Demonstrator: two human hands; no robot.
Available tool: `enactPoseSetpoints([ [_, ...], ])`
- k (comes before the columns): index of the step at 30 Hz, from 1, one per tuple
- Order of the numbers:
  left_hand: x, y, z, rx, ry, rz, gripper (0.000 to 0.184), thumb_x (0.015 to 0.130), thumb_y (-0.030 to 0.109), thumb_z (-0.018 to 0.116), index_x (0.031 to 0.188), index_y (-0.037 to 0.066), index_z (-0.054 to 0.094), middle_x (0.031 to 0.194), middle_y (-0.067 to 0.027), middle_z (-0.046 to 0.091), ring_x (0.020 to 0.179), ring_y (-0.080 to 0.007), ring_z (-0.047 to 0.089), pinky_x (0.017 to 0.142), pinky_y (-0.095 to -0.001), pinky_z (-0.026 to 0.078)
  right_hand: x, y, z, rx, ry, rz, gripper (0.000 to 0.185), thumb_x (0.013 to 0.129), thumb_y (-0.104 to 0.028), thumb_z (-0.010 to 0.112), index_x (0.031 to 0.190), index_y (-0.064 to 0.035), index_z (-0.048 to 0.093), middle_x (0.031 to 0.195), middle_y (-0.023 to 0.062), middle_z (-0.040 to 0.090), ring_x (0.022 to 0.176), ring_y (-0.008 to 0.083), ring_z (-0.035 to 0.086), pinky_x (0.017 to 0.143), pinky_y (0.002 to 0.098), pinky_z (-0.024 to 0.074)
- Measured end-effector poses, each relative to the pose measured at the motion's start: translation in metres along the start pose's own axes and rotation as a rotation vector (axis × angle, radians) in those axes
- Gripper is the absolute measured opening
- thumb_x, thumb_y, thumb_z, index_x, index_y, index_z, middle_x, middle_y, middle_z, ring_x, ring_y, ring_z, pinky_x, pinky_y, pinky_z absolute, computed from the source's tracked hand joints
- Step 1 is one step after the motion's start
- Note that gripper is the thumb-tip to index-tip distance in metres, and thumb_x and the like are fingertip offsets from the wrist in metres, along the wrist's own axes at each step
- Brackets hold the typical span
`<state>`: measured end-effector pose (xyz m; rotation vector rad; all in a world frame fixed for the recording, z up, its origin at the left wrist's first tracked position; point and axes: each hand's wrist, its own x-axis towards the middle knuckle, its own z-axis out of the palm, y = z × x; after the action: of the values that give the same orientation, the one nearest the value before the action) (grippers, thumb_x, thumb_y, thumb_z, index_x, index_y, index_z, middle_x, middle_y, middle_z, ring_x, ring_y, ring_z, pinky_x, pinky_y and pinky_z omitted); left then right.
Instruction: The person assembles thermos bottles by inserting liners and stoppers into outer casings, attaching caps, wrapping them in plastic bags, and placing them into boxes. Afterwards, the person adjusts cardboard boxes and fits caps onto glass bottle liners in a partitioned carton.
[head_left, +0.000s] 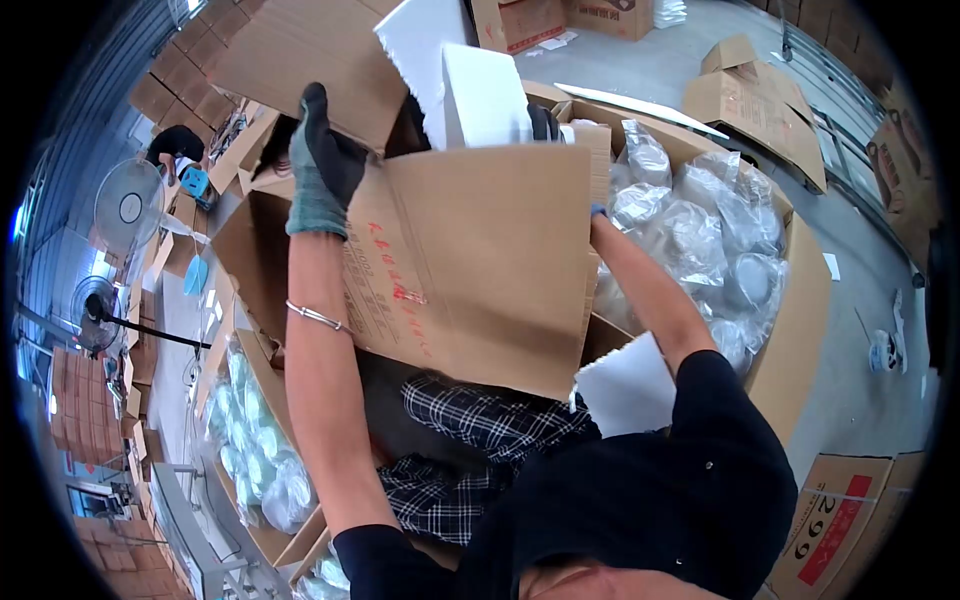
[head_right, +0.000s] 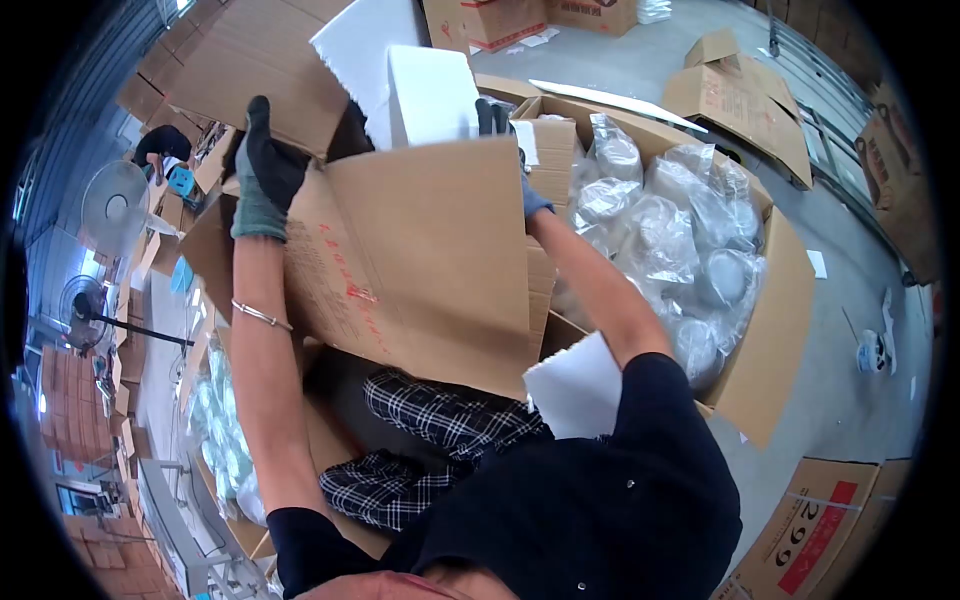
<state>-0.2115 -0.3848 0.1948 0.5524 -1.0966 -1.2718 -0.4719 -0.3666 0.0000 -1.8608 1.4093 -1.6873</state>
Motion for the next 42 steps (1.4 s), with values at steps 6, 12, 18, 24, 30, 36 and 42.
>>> enactPoseSetpoints([
  [6,0.012,-0.035,-0.004,-0.047,-0.010,-0.196,0.031,0.091,0.040,0.059,0.096,0.009,0.055,0.089,-0.0048,0.059,0.083,-0.0198,0.059,0.073,-0.0374,0.050,0.062,-0.051,0.038,-0.058,0.061,-0.061,0.111,0.065,-0.053,0.077,0.147,-0.0091,0.018,0.146,0.0252,0.023,0.134,0.0451,0.023,0.110,0.0503,0.0248],
  [12,0.000,-0.054,0.020,0.144,0.079,-0.167,0.031,0.095,0.032,0.052,0.079,0.005,0.055,0.069,-0.0048,0.054,0.061,-0.0164,0.055,0.053,-0.0306,0.045,0.065,-0.078,0.037,-0.338,-0.077,0.089,0.135,0.053,-0.068,0.074,0.150,-0.0166,-0.005,0.152,0.0254,0.004,0.138,0.0483,0.009,0.104,0.0652,0.0194],
  [18,-0.013,-0.044,0.041,0.267,-0.080,-0.110,0.047,0.092,0.036,0.060,0.117,-0.003,0.054,0.102,-0.0056,0.063,0.086,-0.0176,0.064,0.071,-0.0292,0.053,0.037,-0.047,-0.042,-0.191,0.278,-0.051,0.091,0.072,-0.033,0.070,0.146,-0.0085,0.024,0.132,0.0292,0.042,0.118,0.0384,0.049,0.098,0.0443,0.0411],
  [24,-0.005,-0.071,0.032,1.379,-0.077,0.117,0.055,0.094,0.052,0.045,0.116,0.003,0.057,0.098,-0.0204,0.063,0.089,-0.0314,0.063,0.080,-0.0433,0.050,0.005,0.080,-0.198,0.590,0.471,0.399,0.020,0.079,-0.008,0.073,0.095,-0.0043,0.063,0.092,0.0021,0.064,0.081,0.0101,0.057,0.075,0.0252,0.0475],
  [30,-0.014,-0.171,0.000,1.673,-0.066,0.136,0.085,0.083,0.063,0.052,0.148,0.018,0.021,0.148,-0.0263,0.020,0.130,-0.0573,0.019,0.096,-0.0669,0.028,-0.095,0.167,-0.389,0.549,0.822,0.359,0.039,0.084,-0.028,0.059,0.113,-0.0034,0.058,0.113,0.0118,0.060,0.104,0.0255,0.056,0.091,0.0395,0.0465],
  [36,-0.019,-0.243,-0.032,1.658,-0.387,0.137,0.088,0.082,0.057,0.058,0.150,0.021,0.016,0.155,-0.0145,0.013,0.138,-0.0482,0.013,0.102,-0.0672,0.016,-0.142,0.175,-0.412,0.587,1.000,0.430,0.048,0.081,-0.034,0.058,0.120,-0.0061,0.052,0.121,0.0134,0.056,0.109,0.0332,0.053,0.098,0.0448,0.0407],
  [42,-0.038,-0.262,-0.087,1.090,-0.493,0.011,0.041,0.090,0.022,0.057,0.129,0.007,0.053,0.130,-0.0169,0.054,0.124,-0.0291,0.048,0.104,-0.0363,0.035,-0.161,0.063,-0.105,0.806,0.039,0.755,0.084,0.081,-0.020,0.070,0.149,-0.0158,0.021,0.137,0.0074,0.042,0.124,0.0216,0.044,0.096,0.0368,0.0447],
])
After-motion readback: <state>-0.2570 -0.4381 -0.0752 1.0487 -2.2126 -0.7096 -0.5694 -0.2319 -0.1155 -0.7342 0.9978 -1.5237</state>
